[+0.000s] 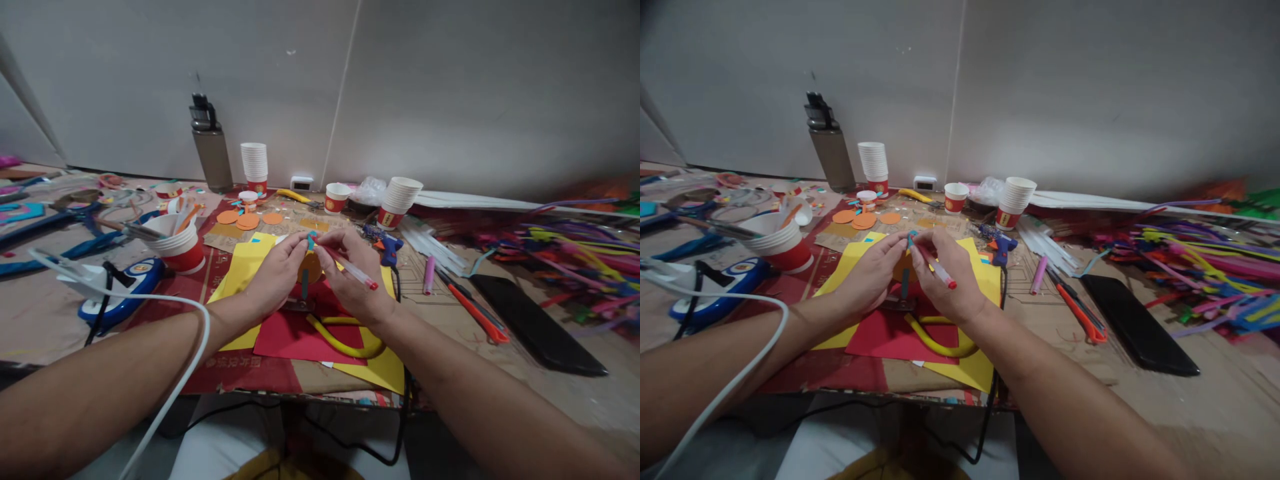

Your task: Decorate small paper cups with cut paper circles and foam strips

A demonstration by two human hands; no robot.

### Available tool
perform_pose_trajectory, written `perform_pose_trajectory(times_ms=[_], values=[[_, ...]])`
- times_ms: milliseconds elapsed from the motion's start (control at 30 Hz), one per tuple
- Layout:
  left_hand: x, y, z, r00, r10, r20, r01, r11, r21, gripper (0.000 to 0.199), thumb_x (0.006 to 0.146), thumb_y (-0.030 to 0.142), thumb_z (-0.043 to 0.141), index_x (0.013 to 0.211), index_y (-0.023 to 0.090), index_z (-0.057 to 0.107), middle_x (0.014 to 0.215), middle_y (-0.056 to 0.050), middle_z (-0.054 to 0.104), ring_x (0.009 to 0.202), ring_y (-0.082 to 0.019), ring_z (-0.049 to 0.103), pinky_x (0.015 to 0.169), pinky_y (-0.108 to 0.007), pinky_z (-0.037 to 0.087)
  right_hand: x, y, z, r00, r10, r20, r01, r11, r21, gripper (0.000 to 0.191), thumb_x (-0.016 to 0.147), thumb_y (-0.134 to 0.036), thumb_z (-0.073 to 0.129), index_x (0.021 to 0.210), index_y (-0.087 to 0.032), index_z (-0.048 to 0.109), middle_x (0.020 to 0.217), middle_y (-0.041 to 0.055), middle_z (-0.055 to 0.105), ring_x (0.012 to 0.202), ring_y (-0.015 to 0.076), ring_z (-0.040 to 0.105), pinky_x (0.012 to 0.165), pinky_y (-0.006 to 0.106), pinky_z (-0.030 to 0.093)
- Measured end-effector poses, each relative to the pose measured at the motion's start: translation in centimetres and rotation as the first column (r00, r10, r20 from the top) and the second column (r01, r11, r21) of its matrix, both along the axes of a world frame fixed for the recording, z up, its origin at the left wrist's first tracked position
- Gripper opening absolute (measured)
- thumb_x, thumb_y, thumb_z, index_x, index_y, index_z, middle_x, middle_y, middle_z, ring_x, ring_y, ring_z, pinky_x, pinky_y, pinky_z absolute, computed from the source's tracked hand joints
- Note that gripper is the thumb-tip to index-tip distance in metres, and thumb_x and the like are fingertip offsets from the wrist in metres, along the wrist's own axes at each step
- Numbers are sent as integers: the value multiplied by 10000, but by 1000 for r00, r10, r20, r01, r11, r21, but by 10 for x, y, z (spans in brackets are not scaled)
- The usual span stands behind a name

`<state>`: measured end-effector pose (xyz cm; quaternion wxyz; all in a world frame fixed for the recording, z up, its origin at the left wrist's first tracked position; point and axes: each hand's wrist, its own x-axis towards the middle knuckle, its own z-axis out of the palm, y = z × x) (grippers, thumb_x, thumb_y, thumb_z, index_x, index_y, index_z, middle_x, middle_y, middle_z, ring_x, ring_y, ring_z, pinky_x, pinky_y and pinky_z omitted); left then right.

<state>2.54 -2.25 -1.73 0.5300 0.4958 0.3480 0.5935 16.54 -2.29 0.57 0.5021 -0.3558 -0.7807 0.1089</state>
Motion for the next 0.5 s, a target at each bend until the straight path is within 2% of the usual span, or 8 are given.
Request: perform_pose_trajectory(times_ms=[500], values=[[-1, -1, 1, 999, -13, -35, 14, 1000, 21, 263, 878, 360, 566, 1076, 216, 664, 1059, -48, 681, 1061, -179, 594, 1017, -332, 420, 1, 1, 0, 1000, -27, 12, 27, 999, 27, 67, 879, -259, 580, 933, -222, 565, 904, 41, 669, 813, 175, 635, 732, 325, 517]])
